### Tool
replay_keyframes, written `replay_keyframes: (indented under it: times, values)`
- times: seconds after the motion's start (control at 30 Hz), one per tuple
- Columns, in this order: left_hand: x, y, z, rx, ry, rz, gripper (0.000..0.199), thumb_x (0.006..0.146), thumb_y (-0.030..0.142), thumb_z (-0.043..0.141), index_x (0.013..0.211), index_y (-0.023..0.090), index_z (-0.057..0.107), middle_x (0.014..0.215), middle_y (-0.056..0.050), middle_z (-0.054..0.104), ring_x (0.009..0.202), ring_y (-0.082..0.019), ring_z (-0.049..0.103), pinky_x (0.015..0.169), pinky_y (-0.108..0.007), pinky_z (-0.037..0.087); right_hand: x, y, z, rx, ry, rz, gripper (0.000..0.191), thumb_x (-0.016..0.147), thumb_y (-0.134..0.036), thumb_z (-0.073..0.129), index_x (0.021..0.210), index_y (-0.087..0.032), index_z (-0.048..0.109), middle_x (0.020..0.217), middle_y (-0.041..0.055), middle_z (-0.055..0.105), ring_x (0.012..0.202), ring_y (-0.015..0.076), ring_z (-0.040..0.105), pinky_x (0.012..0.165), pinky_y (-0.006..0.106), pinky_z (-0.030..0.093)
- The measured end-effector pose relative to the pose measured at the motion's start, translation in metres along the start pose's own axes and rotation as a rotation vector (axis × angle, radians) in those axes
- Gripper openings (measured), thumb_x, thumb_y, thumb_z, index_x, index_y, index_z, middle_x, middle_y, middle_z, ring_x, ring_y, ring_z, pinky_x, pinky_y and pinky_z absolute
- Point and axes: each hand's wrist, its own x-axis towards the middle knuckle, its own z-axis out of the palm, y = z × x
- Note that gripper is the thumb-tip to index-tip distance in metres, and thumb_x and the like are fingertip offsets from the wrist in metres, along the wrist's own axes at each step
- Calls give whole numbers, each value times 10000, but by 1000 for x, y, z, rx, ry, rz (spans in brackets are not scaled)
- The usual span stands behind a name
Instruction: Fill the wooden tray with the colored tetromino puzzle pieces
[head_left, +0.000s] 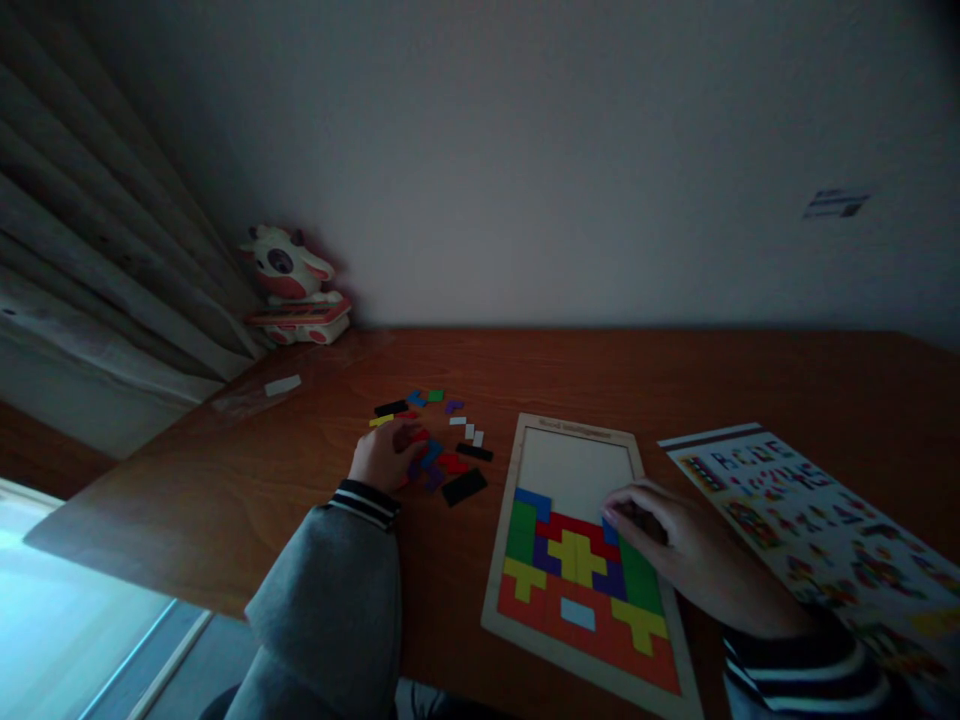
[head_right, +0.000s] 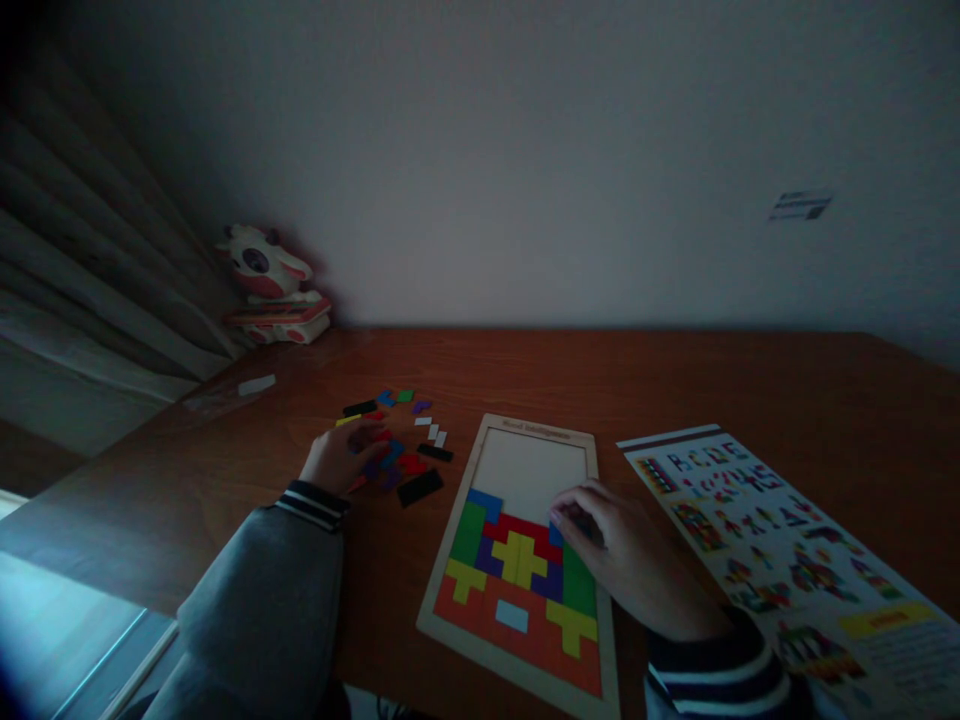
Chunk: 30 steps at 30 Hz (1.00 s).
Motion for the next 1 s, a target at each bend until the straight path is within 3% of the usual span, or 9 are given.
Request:
replay_keyframes:
  times: [0.17, 0.33, 0.43, 0.53, 0.63, 0.77, 0.9, 1.0]
  values:
    - [-5, 18, 4, -2, 125, 94, 232, 815, 325, 651, 1005, 206, 713, 965, -31, 745, 822, -183, 707, 806, -303, 574, 1, -1, 0, 13, 12, -10, 203, 937, -340, 491, 905, -246, 668, 941, 50, 711, 875, 201, 665, 782, 339, 534]
    - [-23, 54, 22, -53, 154, 367, 174, 898, 314, 600, 976, 239, 736, 958, -48, 681, 858, -165, 665, 793, -284, 566, 1, -3, -1, 1, 17, -9, 193, 935, -335, 503, 902, -243, 668, 934, 46, 711, 873, 196, 668, 783, 336, 534]
    - [-37, 77, 35, -180, 77, 481, 124, 898, 265, 615, 945, 210, 716, 904, -46, 660, 797, -152, 646, 733, -273, 561, 1, -3, -2, -8, 13, -15, 191, 937, -328, 506, 904, -238, 672, 929, 44, 706, 881, 192, 670, 782, 329, 530]
    - [-50, 95, 45, -338, -81, 495, 81, 903, 229, 606, 923, 169, 657, 846, -41, 654, 759, -140, 644, 702, -260, 566, 1, -2, -2, -7, 18, -26, 195, 937, -325, 507, 911, -234, 678, 932, 50, 704, 886, 197, 669, 793, 338, 529]
    - [-59, 106, 50, -515, -225, 496, 104, 911, 227, 595, 981, 152, 605, 918, -60, 658, 821, -143, 667, 740, -267, 593, 2, -3, -2, -8, 12, -10, 191, 942, -311, 503, 923, -229, 675, 942, 54, 702, 894, 200, 665, 803, 348, 525]
    - [-61, 111, 52, -574, -300, 519, 183, 865, 251, 668, 993, 137, 603, 974, -78, 654, 854, -154, 672, 768, -286, 612, 2, -6, -3, -23, 3, 6, 173, 939, -287, 511, 908, -218, 667, 930, 53, 696, 876, 192, 657, 790, 340, 516]
    - [-58, 110, 55, -560, -339, 503, 158, 924, 191, 561, 1067, 146, 611, 1033, -84, 674, 941, -163, 681, 848, -300, 600, 2, -6, -3, -27, 4, 9, 167, 939, -273, 512, 904, -218, 666, 933, 48, 695, 876, 186, 652, 792, 334, 508]
    - [-55, 109, 57, -539, -379, 436, 223, 924, 169, 546, 1142, 161, 593, 1058, -86, 685, 926, -168, 695, 816, -295, 606, 2, -3, -2, -20, 6, 8, 163, 939, -276, 513, 913, -218, 664, 943, 47, 694, 892, 190, 648, 806, 341, 501]
